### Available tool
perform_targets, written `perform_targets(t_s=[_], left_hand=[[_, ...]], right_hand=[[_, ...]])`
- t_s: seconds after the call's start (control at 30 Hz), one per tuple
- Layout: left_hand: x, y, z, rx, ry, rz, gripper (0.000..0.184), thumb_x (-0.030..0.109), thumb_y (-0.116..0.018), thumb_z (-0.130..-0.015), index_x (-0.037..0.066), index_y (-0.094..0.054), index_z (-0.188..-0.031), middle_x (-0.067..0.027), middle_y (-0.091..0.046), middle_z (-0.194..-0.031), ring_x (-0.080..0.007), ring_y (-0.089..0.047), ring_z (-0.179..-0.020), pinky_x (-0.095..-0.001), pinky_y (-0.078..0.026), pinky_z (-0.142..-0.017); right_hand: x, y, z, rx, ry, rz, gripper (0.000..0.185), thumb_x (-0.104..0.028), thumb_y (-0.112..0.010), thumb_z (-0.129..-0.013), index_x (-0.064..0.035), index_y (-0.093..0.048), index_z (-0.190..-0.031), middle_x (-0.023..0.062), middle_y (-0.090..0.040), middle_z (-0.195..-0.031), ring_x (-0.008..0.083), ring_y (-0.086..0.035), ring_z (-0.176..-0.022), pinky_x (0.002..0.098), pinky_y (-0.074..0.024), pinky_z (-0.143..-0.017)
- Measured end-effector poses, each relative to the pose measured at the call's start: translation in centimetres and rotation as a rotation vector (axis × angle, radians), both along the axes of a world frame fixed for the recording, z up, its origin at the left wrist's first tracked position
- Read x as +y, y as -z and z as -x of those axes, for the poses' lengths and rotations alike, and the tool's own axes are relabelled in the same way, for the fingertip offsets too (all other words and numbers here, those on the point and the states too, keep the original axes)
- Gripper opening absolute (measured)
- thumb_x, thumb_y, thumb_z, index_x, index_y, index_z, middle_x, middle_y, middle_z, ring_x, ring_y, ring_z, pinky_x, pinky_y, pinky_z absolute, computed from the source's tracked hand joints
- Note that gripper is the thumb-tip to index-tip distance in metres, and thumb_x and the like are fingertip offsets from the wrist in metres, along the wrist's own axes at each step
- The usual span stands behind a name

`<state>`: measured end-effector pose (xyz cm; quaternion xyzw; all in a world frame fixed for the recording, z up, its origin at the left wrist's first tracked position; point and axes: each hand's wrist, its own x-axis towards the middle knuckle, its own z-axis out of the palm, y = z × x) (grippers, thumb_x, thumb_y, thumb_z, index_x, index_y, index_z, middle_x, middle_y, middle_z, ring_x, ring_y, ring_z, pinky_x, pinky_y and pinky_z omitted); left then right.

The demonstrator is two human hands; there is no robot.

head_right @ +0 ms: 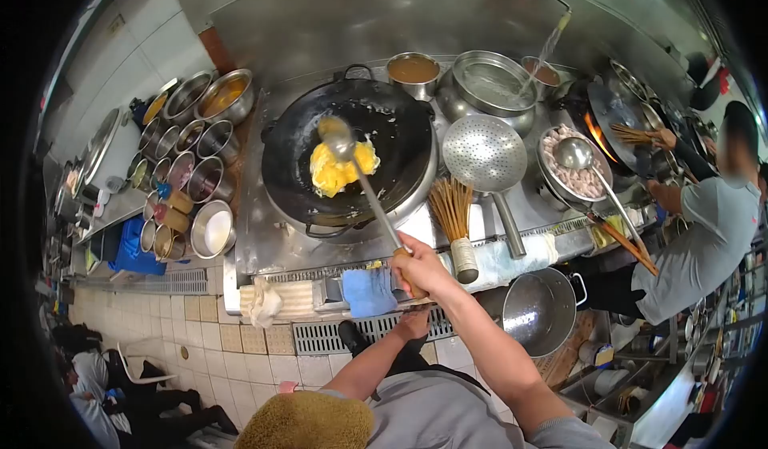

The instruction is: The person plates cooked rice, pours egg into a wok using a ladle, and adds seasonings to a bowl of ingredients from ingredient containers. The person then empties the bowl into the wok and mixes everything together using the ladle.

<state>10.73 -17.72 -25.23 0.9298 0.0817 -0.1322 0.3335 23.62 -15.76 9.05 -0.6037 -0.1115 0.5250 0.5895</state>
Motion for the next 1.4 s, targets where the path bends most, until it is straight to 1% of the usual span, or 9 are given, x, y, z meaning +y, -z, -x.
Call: perform_targets(t_s=[0.4, 0.47, 0.53, 0.63, 0.77, 0.93, 1.0, 1.1, 1.4], left_hand=[[2.4, -7.7, 22.9, 0.315, -0.661, 0.096, 0.048, 0.025, -0.059, -0.083, 0.001, -0.057, -0.125, -0.0265, -0.065, -0.112, -0.0425, -0.063, -0.102, -0.0503, -0.051, -0.088], [2.6, -8.4, 27.7, 0.346, -0.815, 0.094, 0.048, 0.024, -0.059, -0.083, 0.002, -0.057, -0.125, -0.0263, -0.065, -0.110, -0.0424, -0.064, -0.100, -0.0501, -0.051, -0.087], [1.7, -8.7, 31.6, 0.357, -0.977, 0.114, 0.048, 0.025, -0.060, -0.083, 0.001, -0.057, -0.125, -0.0268, -0.066, -0.108, -0.0414, -0.064, -0.100, -0.0484, -0.052, -0.086], [-0.7, -9.9, 35.9, 0.191, -1.200, 0.087, 0.049, 0.025, -0.060, -0.084, 0.001, -0.057, -0.127, -0.0271, -0.066, -0.108, -0.0413, -0.064, -0.100, -0.0469, -0.052, -0.087], [-6.1, -12.5, 40.2, 0.007, -1.610, 0.224, 0.048, 0.027, -0.060, -0.088, -0.001, -0.057, -0.127, -0.0237, -0.068, -0.105, -0.0340, -0.067, -0.099, -0.0434, -0.052, -0.087], [-16.0, -16.3, 49.1, -0.363, -2.151, 0.302, 0.036, 0.027, -0.055, -0.096, 0.001, -0.060, -0.121, -0.0136, -0.069, -0.088, -0.0219, -0.069, -0.080, -0.0342, -0.056, -0.072], [-20.3, -15.6, 55.4, -0.781, -2.530, 0.456, 0.035, 0.032, -0.053, -0.099, 0.003, -0.059, -0.119, -0.0077, -0.066, -0.081, -0.0162, -0.067, -0.070, -0.0300, -0.056, -0.060], [-29.7, -21.3, 70.5, -1.462, -2.870, 0.062, 0.037, 0.041, -0.052, -0.100, 0.004, -0.058, -0.105, -0.0095, -0.065, -0.074, -0.0160, -0.063, -0.058, -0.0292, -0.053, -0.048], [-51.2, -23.9, 97.1, -2.680, -2.802, -0.067, 0.066, 0.051, -0.053, -0.096, -0.006, -0.036, -0.125, -0.0196, -0.061, -0.093, -0.0237, -0.061, -0.072, -0.0309, -0.056, -0.060]], right_hand=[[-4.8, 2.4, -1.0, -0.507, -0.213, 0.067, 0.070, -0.004, -0.058, -0.089, -0.0083, -0.030, -0.153, -0.0024, -0.049, -0.065, 0.0059, -0.042, -0.043, 0.0248, -0.0338, -0.036], [-3.9, 1.2, -1.5, -0.630, -0.247, 0.161, 0.070, -0.001, -0.058, -0.090, -0.0049, -0.027, -0.153, -0.0025, -0.053, -0.071, 0.0050, -0.044, -0.055, 0.0219, -0.0368, -0.047], [-3.3, 0.1, -1.3, -1.008, -0.229, 0.211, 0.073, -0.005, -0.060, -0.090, -0.0066, -0.025, -0.154, 0.0139, -0.066, -0.092, 0.0193, -0.056, -0.072, 0.0317, -0.0480, -0.071], [-2.9, -1.2, -0.7, -1.433, -0.218, -0.064, 0.070, -0.007, -0.061, -0.091, -0.0023, -0.027, -0.152, 0.0238, -0.045, -0.144, 0.0304, -0.042, -0.137, 0.0379, -0.0359, -0.109], [-1.6, -1.5, 5.4, -1.200, -0.304, -0.165, 0.067, -0.009, -0.058, -0.096, -0.0108, -0.026, -0.155, 0.0203, -0.044, -0.145, 0.0295, -0.047, -0.128, 0.0407, -0.0324, -0.108], [-1.4, 0.6, 18.4, -1.105, -0.734, -0.167, 0.069, -0.012, -0.062, -0.092, -0.0069, -0.031, -0.153, 0.0213, -0.050, -0.137, 0.0300, -0.053, -0.115, 0.0376, -0.0397, -0.099], [-2.3, 7.6, 20.9, -1.044, -0.892, -0.233, 0.070, -0.014, -0.064, -0.090, -0.0037, -0.032, -0.151, 0.0223, -0.052, -0.134, 0.0302, -0.054, -0.111, 0.0376, -0.0409, -0.097], [-7.4, 14.7, 28.4, -1.111, -1.217, -0.047, 0.075, -0.021, -0.070, -0.084, 0.0022, -0.037, -0.147, 0.0254, -0.057, -0.125, 0.0320, -0.059, -0.105, 0.0379, -0.0465, -0.091], [-14.9, 20.8, 34.3, -1.193, -1.434, 0.374, 0.059, -0.026, -0.070, -0.079, 0.0050, -0.053, -0.126, 0.0279, -0.062, -0.109, 0.0381, -0.063, -0.096, 0.0420, -0.0500, -0.085]])
